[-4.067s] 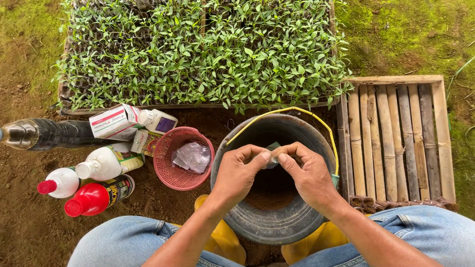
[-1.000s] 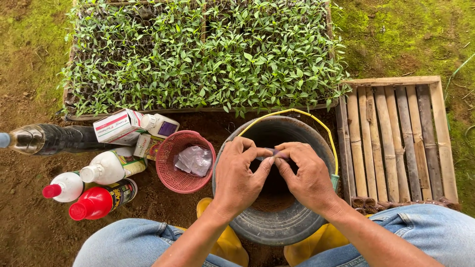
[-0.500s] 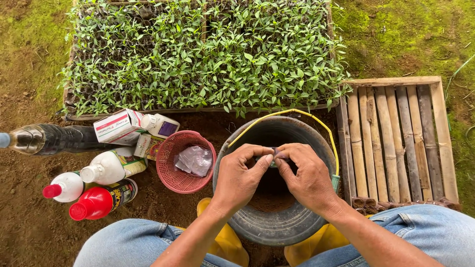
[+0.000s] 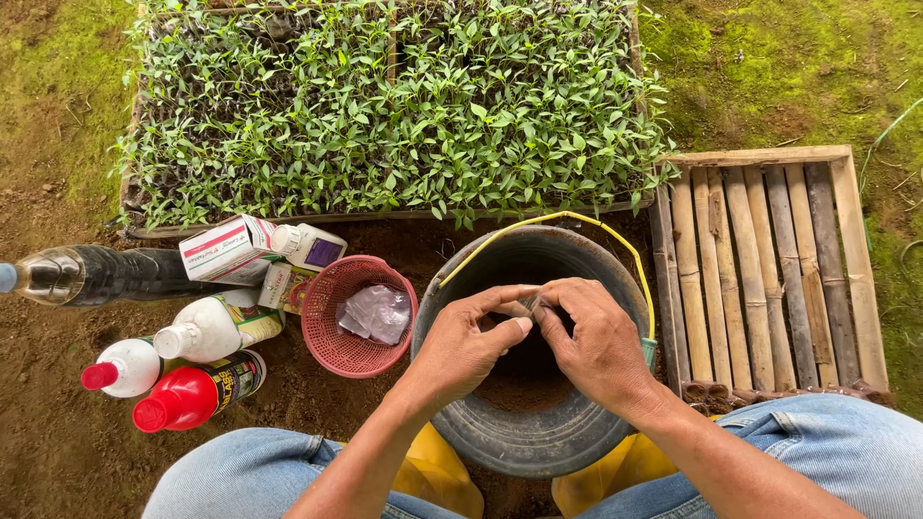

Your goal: Filling small bamboo tubes with soil and placing them in a tray to prepare for planting seedlings.

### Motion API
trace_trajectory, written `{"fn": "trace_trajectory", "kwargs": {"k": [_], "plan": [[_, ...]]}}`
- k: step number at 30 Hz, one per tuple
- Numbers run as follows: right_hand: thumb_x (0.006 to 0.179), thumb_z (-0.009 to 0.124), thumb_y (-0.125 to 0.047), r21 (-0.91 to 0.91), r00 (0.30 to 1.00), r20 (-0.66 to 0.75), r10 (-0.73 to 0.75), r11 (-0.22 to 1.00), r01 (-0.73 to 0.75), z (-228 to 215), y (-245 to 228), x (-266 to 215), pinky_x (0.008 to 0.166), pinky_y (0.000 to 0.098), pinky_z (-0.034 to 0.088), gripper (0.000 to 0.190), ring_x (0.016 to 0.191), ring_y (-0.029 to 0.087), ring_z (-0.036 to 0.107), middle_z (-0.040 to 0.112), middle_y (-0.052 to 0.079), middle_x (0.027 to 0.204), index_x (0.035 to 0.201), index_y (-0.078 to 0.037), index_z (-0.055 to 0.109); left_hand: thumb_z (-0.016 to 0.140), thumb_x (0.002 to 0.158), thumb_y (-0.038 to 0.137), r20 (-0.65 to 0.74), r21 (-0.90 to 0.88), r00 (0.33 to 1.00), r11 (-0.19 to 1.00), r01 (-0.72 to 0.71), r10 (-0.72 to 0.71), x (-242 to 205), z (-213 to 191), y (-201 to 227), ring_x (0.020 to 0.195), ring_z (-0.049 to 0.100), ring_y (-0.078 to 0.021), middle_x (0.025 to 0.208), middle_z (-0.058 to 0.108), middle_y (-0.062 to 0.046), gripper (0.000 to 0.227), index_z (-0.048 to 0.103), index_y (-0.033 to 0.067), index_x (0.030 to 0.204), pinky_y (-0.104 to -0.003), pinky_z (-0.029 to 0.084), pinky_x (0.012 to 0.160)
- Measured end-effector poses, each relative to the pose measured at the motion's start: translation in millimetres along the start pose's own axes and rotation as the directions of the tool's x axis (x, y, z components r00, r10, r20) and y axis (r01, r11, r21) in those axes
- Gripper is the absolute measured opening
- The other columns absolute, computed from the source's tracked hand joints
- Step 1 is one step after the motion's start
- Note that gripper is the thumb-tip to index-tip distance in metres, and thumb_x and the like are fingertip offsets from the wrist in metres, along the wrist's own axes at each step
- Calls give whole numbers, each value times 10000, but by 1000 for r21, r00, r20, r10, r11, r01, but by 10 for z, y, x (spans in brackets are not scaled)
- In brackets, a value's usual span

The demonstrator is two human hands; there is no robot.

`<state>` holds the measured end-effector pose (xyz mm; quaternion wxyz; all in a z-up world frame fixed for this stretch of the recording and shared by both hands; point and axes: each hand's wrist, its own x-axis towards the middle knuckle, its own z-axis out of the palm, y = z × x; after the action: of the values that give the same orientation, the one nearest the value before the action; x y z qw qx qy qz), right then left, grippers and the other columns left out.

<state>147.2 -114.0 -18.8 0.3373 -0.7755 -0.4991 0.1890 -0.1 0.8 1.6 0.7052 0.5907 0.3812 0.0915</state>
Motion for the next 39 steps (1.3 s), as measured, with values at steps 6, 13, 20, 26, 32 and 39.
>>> {"fn": "trace_trajectory", "kwargs": {"k": [6,13,20,26,32,39], "plan": [[995,649,-235,32,1000,-13,13,999,-13,-24,-16,37,899,408,566,121,1060,258,711,745,37,988,929,-156,712,739,856,259,31,-18,997,997,71,-71,-21,-8,90,826,676,-186,1050,770,-148,401,759,128,1234,-354,631,729],[1010,630,-194,109,1000,-10,16,994,-15,-56,-35,75,819,401,604,108,1005,272,730,756,49,1009,1030,-159,730,738,853,259,91,29,995,999,40,-43,-36,-154,223,795,695,-172,1088,793,-89,401,763,158,1240,-328,630,728],[964,669,-81,-113,982,-121,-142,985,128,-255,177,248,912,485,546,303,1095,401,673,698,210,1154,1263,-32,675,726,878,270,-175,117,981,991,-67,87,15,-371,240,868,685,-166,1222,741,-58,428,706,191,1299,-317,599,744],[913,724,-288,-230,920,21,391,898,-376,-364,618,389,1047,612,453,612,1233,473,589,645,239,1294,1453,-73,532,698,892,306,-279,138,955,989,-60,97,-13,-485,261,971,714,-203,1268,721,-80,527,626,237,1410,-370,605,833],[817,778,-384,-255,813,106,572,806,-534,-214,1044,394,898,524,516,450,1079,380,686,743,134,1068,1227,-212,703,686,907,304,-307,148,944,986,-76,119,-72,-517,240,960,703,-185,1249,721,-78,521,614,247,1420,-369,597,835],[774,812,-327,-168,849,98,520,849,-501,-298,669,292,788,494,523,273,914,366,713,747,145,880,999,-174,786,689,914,305,-350,146,929,987,-74,122,-59,-559,197,937,685,-184,1226,727,-78,515,617,242,1420,-367,585,828]]}}
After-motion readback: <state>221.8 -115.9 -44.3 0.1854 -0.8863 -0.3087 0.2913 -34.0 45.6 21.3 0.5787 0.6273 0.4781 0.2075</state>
